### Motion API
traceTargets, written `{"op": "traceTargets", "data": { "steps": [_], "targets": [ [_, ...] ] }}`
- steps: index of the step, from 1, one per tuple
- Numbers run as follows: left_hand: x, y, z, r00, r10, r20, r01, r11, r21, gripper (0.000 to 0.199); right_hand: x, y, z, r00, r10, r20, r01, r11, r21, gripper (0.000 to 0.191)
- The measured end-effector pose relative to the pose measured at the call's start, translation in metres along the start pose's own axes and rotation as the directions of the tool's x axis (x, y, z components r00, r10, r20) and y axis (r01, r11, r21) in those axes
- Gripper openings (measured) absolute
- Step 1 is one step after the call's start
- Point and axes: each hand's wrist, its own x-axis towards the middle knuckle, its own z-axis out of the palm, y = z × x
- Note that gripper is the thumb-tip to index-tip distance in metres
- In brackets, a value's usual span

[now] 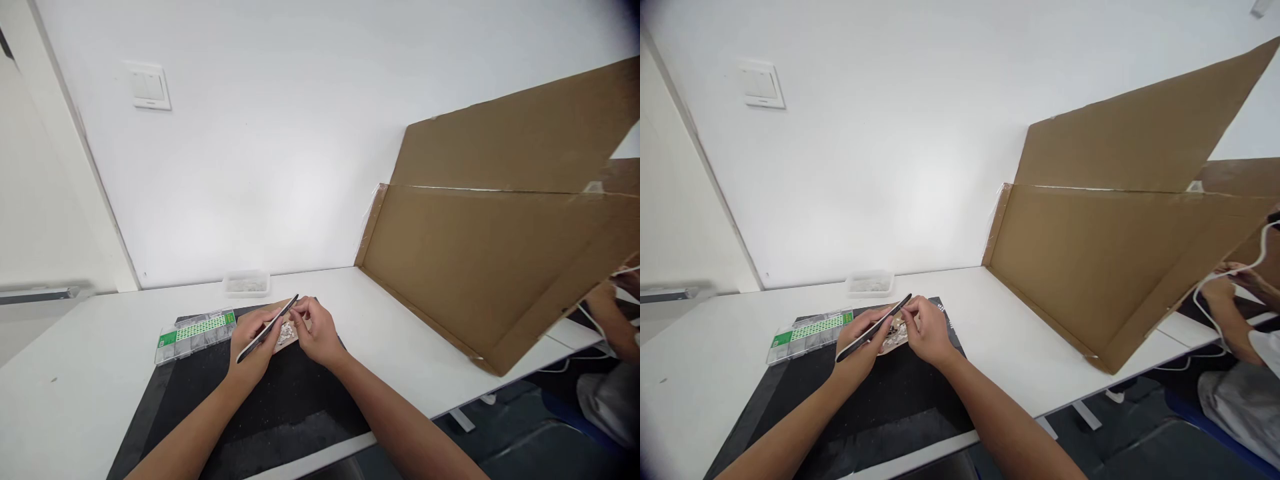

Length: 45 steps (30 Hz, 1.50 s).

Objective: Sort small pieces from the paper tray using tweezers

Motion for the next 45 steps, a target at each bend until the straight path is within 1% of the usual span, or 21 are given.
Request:
{"op": "traceTargets", "data": {
  "steps": [3,5,7,10,13,15,17,19,21,24,27,29,31,33,35,37,39,43,45],
  "targets": [
    [-0.001,-0.002,0.000,0.999,-0.011,0.043,0.011,1.000,0.011,0.027,0.002,0.004,-0.002,0.996,0.055,-0.071,-0.057,0.998,-0.032,0.010],
    [-0.001,-0.003,0.000,0.999,-0.004,0.055,0.003,1.000,0.019,0.027,0.003,0.006,-0.003,0.995,0.056,-0.088,-0.059,0.998,-0.029,0.011],
    [-0.001,-0.004,0.000,0.999,0.000,0.042,-0.001,1.000,0.019,0.025,0.002,0.005,-0.003,0.998,0.021,-0.059,-0.022,1.000,-0.014,0.010],
    [0.000,-0.003,-0.001,0.999,-0.016,0.034,0.016,1.000,0.014,0.022,-0.001,0.000,0.001,0.998,-0.058,0.017,0.059,0.998,-0.010,0.010],
    [0.002,0.001,-0.003,0.999,-0.036,0.040,0.036,0.999,0.019,0.021,-0.002,-0.006,0.003,0.995,-0.093,0.039,0.094,0.995,-0.045,0.010],
    [0.003,0.003,-0.004,0.998,-0.039,0.040,0.038,0.999,0.026,0.022,-0.001,-0.007,0.002,0.997,-0.076,0.009,0.076,0.995,-0.061,0.010],
    [0.003,0.004,-0.004,0.999,-0.028,0.046,0.027,0.999,0.040,0.023,0.002,-0.004,-0.001,0.999,-0.026,-0.045,0.023,0.998,-0.056,0.010],
    [0.002,0.002,-0.003,0.999,-0.002,0.050,-0.001,0.998,0.057,0.023,0.004,0.001,-0.003,0.995,0.032,-0.093,-0.035,0.999,-0.034,0.011],
    [0.001,0.000,-0.002,0.998,0.029,0.050,-0.032,0.997,0.065,0.023,0.004,0.005,-0.005,0.992,0.065,-0.109,-0.067,0.998,-0.015,0.011],
    [0.001,-0.001,-0.002,0.999,0.040,0.035,-0.042,0.997,0.060,0.022,0.002,0.004,-0.003,0.997,0.040,-0.068,-0.041,0.999,-0.011,0.010],
    [0.003,0.002,-0.003,0.999,0.011,0.031,-0.012,0.998,0.057,0.022,-0.002,-0.005,0.001,0.999,-0.046,0.004,0.046,0.998,-0.035,0.011],
    [0.004,0.004,-0.004,0.999,-0.007,0.033,0.006,0.999,0.051,0.023,-0.002,-0.009,0.002,0.996,-0.079,0.030,0.081,0.995,-0.055,0.011],
    [0.005,0.005,-0.005,0.999,-0.002,0.043,0.000,0.999,0.044,0.023,-0.002,-0.009,0.003,0.998,-0.065,0.015,0.066,0.995,-0.077,0.011],
    [0.005,0.005,-0.005,0.999,0.019,0.051,-0.021,0.999,0.044,0.024,0.000,-0.005,0.001,1.000,-0.020,-0.023,0.018,0.996,-0.085,0.011],
    [0.004,0.003,-0.005,0.998,0.041,0.044,-0.043,0.998,0.050,0.023,0.002,0.001,0.000,0.998,0.031,-0.054,-0.035,0.997,-0.069,0.011],
    [0.004,0.002,-0.004,0.998,0.054,0.035,-0.056,0.997,0.054,0.022,0.002,0.004,-0.002,0.996,0.056,-0.065,-0.059,0.997,-0.048,0.010],
    [0.004,0.002,-0.004,0.997,0.062,0.038,-0.063,0.997,0.053,0.021,0.001,0.003,-0.001,0.998,0.036,-0.058,-0.039,0.998,-0.040,0.010],
    [0.005,0.004,-0.005,0.998,0.058,0.037,-0.060,0.997,0.050,0.023,-0.002,-0.007,0.003,0.999,-0.042,-0.010,0.042,0.998,-0.054,0.011],
    [0.006,0.005,-0.005,0.998,0.051,0.038,-0.053,0.997,0.055,0.023,-0.002,-0.009,0.004,0.999,-0.043,-0.010,0.042,0.997,-0.069,0.011]
  ]
}}
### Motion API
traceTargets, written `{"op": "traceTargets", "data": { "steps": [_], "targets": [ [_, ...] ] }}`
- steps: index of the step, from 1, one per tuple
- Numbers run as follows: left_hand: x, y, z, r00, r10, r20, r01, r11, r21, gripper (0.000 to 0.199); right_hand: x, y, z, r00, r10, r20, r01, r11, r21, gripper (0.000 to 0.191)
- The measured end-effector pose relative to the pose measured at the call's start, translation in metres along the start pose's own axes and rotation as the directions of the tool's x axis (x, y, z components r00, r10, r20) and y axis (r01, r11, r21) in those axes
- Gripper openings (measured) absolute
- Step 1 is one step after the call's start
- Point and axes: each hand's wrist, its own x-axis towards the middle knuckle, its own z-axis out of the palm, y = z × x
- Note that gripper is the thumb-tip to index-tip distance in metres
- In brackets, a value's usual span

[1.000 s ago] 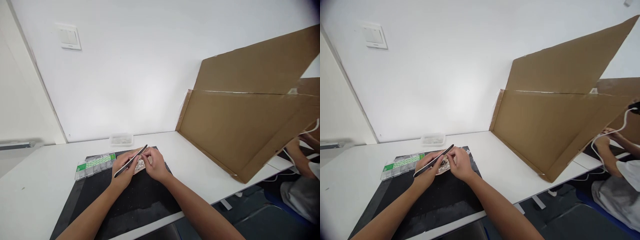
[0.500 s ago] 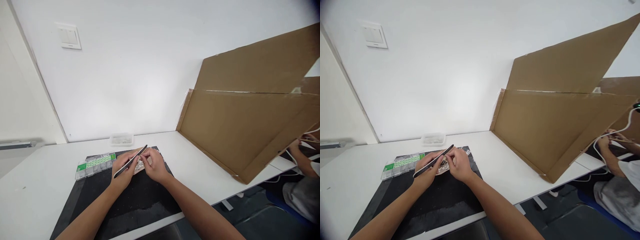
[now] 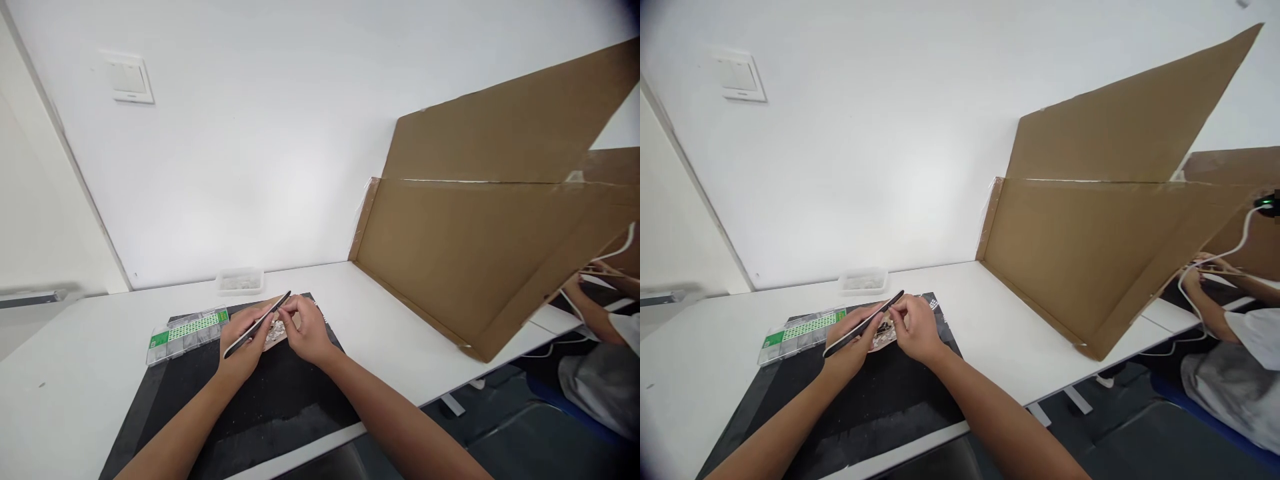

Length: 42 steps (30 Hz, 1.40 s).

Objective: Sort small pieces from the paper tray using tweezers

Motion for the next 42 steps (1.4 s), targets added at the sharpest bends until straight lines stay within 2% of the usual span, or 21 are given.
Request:
{"op": "traceTargets", "data": {
  "steps": [4,8,14,17,21,27,30,36,42],
  "targets": [
    [-0.001,-0.002,0.001,1.000,0.008,-0.003,-0.008,1.000,0.013,0.023,0.004,0.008,-0.003,0.996,0.073,-0.058,-0.075,0.997,-0.029,0.012],
    [-0.003,-0.006,0.003,1.000,0.009,-0.008,-0.009,0.999,0.048,0.023,0.005,0.016,-0.007,0.986,0.121,-0.115,-0.121,0.993,0.013,0.012],
    [-0.001,-0.004,0.001,1.000,0.005,0.005,-0.005,1.000,0.011,0.022,0.000,0.005,-0.001,1.000,0.013,-0.016,-0.013,1.000,0.002,0.012],
    [0.000,-0.001,0.000,1.000,0.003,0.003,-0.003,1.000,-0.005,0.022,0.000,0.001,0.000,1.000,-0.002,-0.007,0.002,1.000,-0.005,0.013],
    [-0.001,-0.002,0.000,1.000,0.017,0.004,-0.017,0.999,0.033,0.022,0.003,0.007,-0.004,0.997,0.060,-0.054,-0.061,0.998,-0.021,0.012],
    [-0.003,-0.005,0.001,0.996,0.087,0.001,-0.087,0.995,0.048,0.022,0.005,0.019,-0.006,0.982,0.148,-0.119,-0.144,0.989,0.043,0.013],
    [-0.002,-0.005,0.001,0.994,0.105,-0.007,-0.105,0.993,0.048,0.020,0.004,0.017,-0.004,0.987,0.124,-0.098,-0.121,0.992,0.039,0.013],
    [0.001,-0.005,-0.001,0.994,0.111,-0.007,-0.110,0.993,0.042,0.020,0.001,0.006,-0.002,1.000,-0.027,-0.004,0.027,0.997,0.076,0.012],
    [0.000,-0.005,0.000,0.994,0.106,-0.004,-0.106,0.993,0.042,0.019,0.002,0.006,-0.003,0.999,-0.033,0.022,0.031,0.994,0.109,0.011]
  ]
}}
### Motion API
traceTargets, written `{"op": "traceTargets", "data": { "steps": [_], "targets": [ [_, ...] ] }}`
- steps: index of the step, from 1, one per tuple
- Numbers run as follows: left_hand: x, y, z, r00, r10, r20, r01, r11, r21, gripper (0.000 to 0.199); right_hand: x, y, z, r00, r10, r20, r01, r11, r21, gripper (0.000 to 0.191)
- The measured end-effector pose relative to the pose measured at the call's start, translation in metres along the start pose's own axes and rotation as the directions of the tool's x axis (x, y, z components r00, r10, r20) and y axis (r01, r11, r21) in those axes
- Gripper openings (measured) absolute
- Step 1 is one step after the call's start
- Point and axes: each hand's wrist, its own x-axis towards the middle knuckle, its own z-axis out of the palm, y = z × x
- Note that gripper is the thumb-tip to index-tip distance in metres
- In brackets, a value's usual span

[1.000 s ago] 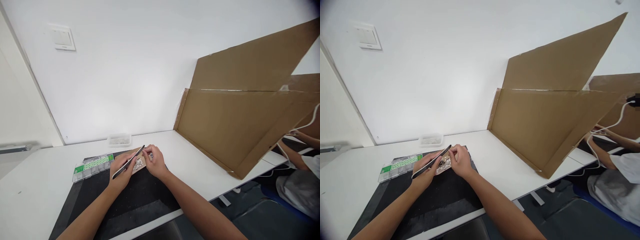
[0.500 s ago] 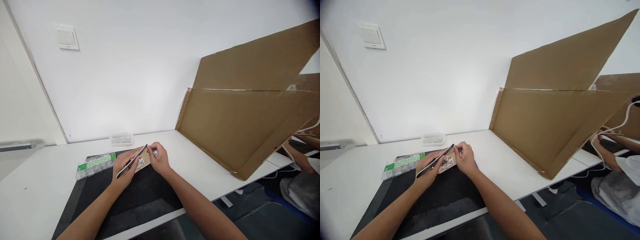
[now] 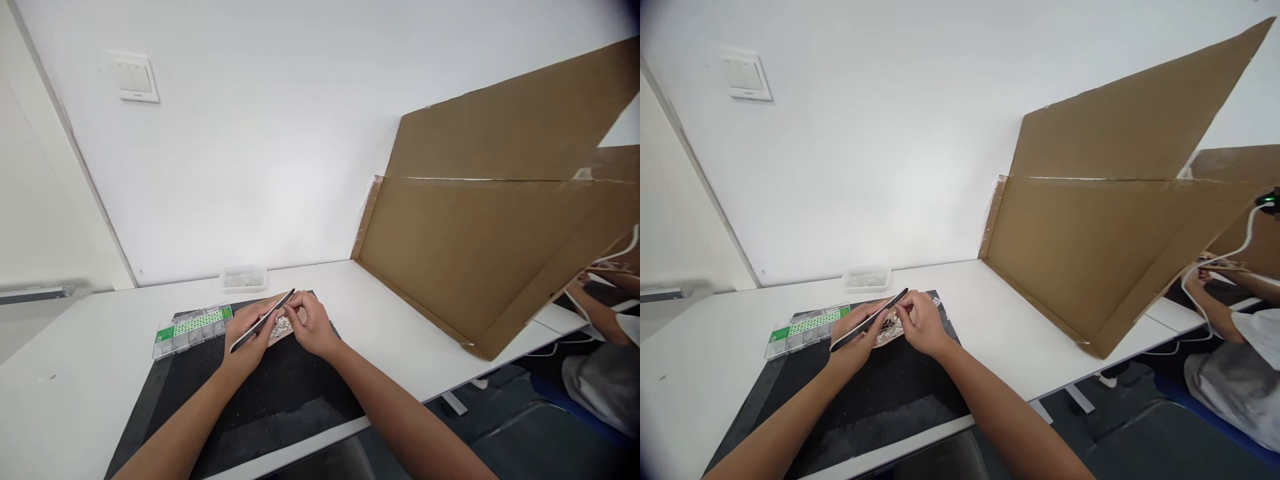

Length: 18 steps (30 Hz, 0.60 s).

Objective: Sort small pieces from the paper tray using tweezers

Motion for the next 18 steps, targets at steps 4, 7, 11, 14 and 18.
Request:
{"op": "traceTargets", "data": {
  "steps": [4,7,11,14,18],
  "targets": [
    [-0.001,0.000,0.000,1.000,-0.028,-0.009,0.028,1.000,-0.001,0.021,0.001,0.001,-0.001,1.000,0.003,-0.001,-0.003,0.999,-0.047,0.011],
    [-0.001,0.000,0.000,0.999,-0.038,0.000,0.038,0.999,0.008,0.021,0.002,0.004,-0.002,0.999,0.042,-0.034,-0.045,0.996,-0.073,0.012],
    [-0.002,0.000,0.000,1.000,-0.016,-0.012,0.017,1.000,0.020,0.020,0.003,0.013,-0.003,0.987,0.116,-0.109,-0.123,0.990,-0.061,0.011],
    [-0.002,-0.001,0.001,1.000,0.007,-0.012,-0.007,1.000,0.022,0.021,0.002,0.017,-0.003,0.985,0.125,-0.121,-0.132,0.990,-0.052,0.011],
    [-0.001,-0.001,0.000,1.000,0.026,-0.010,-0.026,0.999,0.027,0.022,0.001,0.011,-0.002,0.992,0.090,-0.092,-0.095,0.994,-0.053,0.012]
  ]
}}
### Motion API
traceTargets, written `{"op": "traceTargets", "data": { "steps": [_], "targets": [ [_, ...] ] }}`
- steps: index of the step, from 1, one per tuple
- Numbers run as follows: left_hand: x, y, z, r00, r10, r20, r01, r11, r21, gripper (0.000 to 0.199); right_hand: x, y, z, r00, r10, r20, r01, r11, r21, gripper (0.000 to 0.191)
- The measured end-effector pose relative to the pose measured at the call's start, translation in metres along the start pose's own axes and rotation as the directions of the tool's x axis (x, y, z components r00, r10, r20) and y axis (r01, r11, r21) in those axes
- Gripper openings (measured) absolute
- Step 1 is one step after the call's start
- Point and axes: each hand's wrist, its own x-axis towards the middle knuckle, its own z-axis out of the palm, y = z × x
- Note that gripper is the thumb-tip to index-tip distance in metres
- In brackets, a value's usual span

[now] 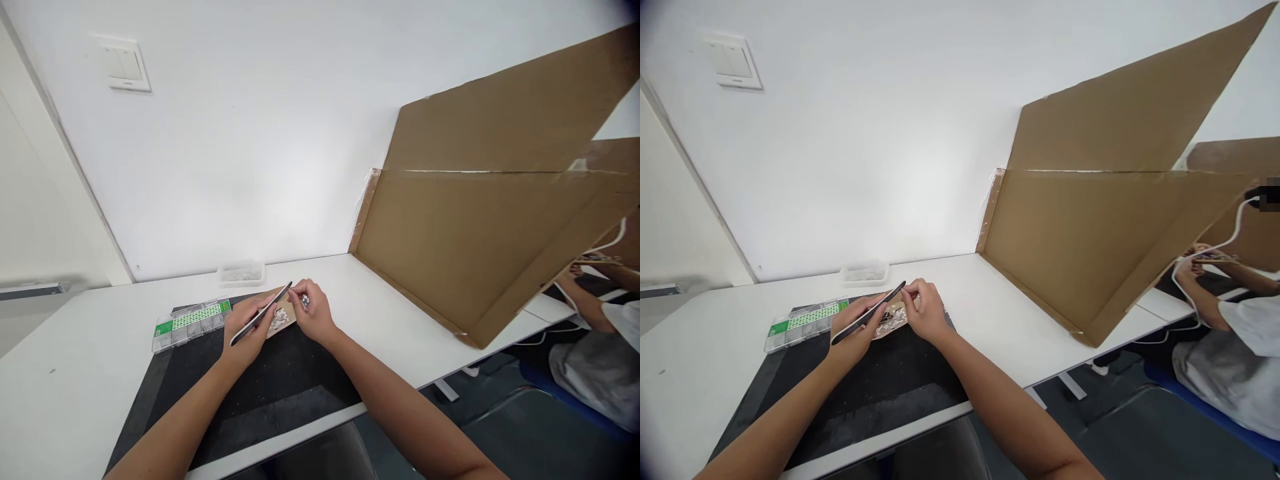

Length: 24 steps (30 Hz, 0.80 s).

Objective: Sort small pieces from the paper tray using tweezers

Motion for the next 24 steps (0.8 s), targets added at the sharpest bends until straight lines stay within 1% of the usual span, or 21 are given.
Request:
{"op": "traceTargets", "data": {
  "steps": [3,5,8,12,15,17,22,24],
  "targets": [
    [0.001,0.001,-0.001,1.000,-0.019,-0.009,0.019,1.000,-0.014,0.022,-0.002,-0.008,0.001,0.994,-0.080,0.070,0.080,0.997,0.002,0.012],
    [0.001,0.001,-0.001,0.999,-0.039,-0.002,0.038,0.999,-0.025,0.021,-0.002,-0.010,0.002,0.990,-0.106,0.094,0.106,0.994,0.000,0.013],
    [0.000,0.000,0.000,0.999,-0.048,0.010,0.049,0.999,-0.024,0.020,-0.001,-0.008,0.000,0.994,-0.073,0.079,0.075,0.997,-0.027,0.014],
    [0.000,-0.001,0.001,0.999,-0.032,-0.001,0.032,0.999,-0.011,0.019,0.002,0.003,-0.002,1.000,0.008,-0.003,-0.008,0.998,-0.059,0.013],
    [-0.001,0.000,0.001,1.000,-0.024,-0.002,0.024,1.000,-0.012,0.019,0.002,0.006,-0.003,1.000,0.016,-0.014,-0.017,0.998,-0.062,0.013],
    [0.000,0.000,0.001,1.000,-0.026,0.003,0.026,1.000,-0.012,0.019,0.001,0.003,-0.002,1.000,0.003,0.003,-0.003,0.998,-0.058,0.013],
    [0.002,0.002,-0.001,1.000,-0.027,0.014,0.028,0.999,-0.020,0.020,-0.002,-0.012,0.001,0.991,-0.084,0.104,0.085,0.996,-0.002,0.013],
    [0.003,0.003,-0.002,0.999,-0.031,0.023,0.031,0.999,-0.020,0.021,-0.002,-0.013,0.001,0.990,-0.084,0.114,0.085,0.996,-0.008,0.012]
  ]
}}
